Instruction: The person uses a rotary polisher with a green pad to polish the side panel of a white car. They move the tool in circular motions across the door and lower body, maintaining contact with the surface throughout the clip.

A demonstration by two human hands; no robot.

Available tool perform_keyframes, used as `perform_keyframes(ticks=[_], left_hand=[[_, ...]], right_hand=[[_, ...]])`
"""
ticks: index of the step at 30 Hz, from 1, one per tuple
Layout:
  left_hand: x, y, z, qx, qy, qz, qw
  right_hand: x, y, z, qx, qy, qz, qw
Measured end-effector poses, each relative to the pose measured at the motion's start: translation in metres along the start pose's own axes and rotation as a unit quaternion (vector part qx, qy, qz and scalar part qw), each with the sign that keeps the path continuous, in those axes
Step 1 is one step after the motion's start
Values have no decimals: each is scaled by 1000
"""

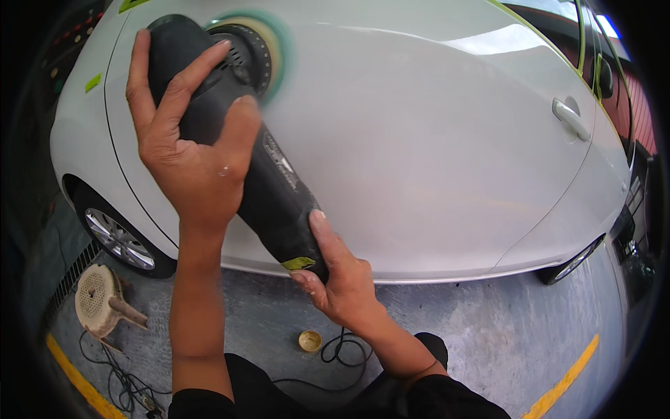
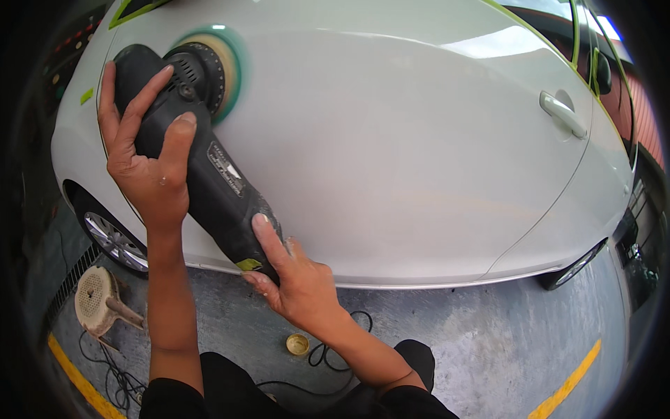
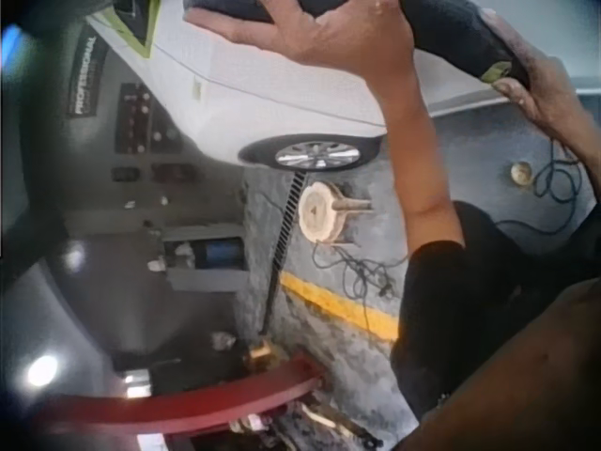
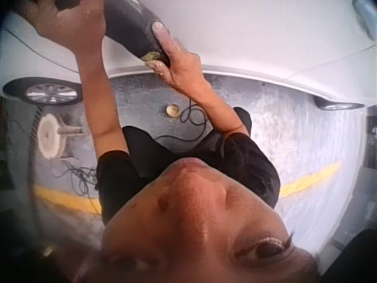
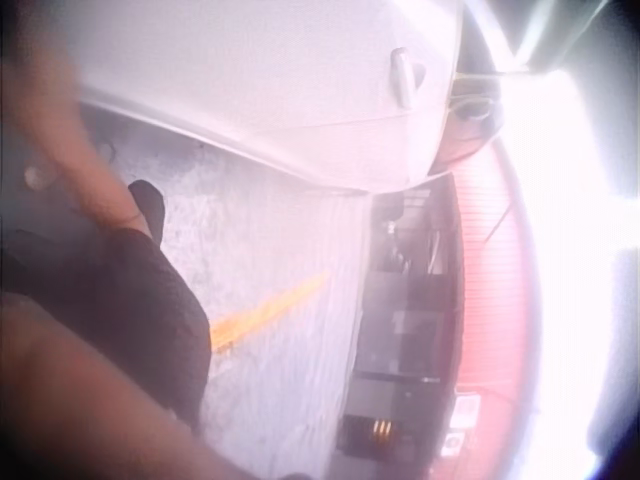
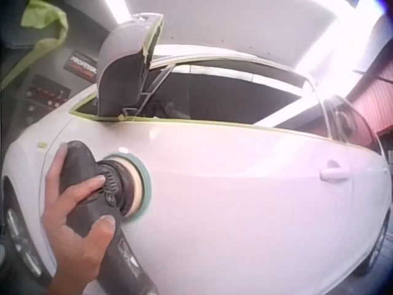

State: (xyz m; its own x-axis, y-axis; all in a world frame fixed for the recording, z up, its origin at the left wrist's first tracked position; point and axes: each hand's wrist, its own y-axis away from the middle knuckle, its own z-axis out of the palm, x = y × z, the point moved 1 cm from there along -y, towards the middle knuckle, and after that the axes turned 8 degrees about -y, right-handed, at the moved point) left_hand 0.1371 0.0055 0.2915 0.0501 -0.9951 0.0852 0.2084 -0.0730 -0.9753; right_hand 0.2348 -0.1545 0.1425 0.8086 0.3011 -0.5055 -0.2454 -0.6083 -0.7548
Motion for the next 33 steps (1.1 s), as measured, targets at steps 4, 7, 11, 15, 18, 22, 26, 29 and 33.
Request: perform_keyframes(ticks=[4, 7, 11, 15, 18, 22, 26, 29, 33], left_hand=[[103, -9, 57, -57, 20, -87, 994], [123, 5, 95, -87, 54, 9, 995], [194, 1, 141, -91, 17, 86, 992], [258, 8, 184, -104, 56, 106, 987], [293, 16, 218, -78, 63, 119, 988], [298, 24, 239, -36, 143, 156, 977], [269, 21, 221, -12, 125, 160, 979], [240, 20, 201, 24, 102, 160, 982], [194, 8, 166, 4, 94, 152, 984]], right_hand=[[10, 30, -77, 19, -21, 42, 999], [24, 47, -126, 69, -20, 33, 997], [40, 73, -181, 132, -23, 38, 990], [69, 112, -220, 214, -83, 107, 967], [55, 112, -228, 298, -208, 139, 921], [69, 109, -221, 335, -205, 74, 917], [70, 96, -190, 319, -177, 60, 929], [60, 85, -164, 302, -171, 65, 936], [55, 73, -120, 269, -193, 42, 943]])
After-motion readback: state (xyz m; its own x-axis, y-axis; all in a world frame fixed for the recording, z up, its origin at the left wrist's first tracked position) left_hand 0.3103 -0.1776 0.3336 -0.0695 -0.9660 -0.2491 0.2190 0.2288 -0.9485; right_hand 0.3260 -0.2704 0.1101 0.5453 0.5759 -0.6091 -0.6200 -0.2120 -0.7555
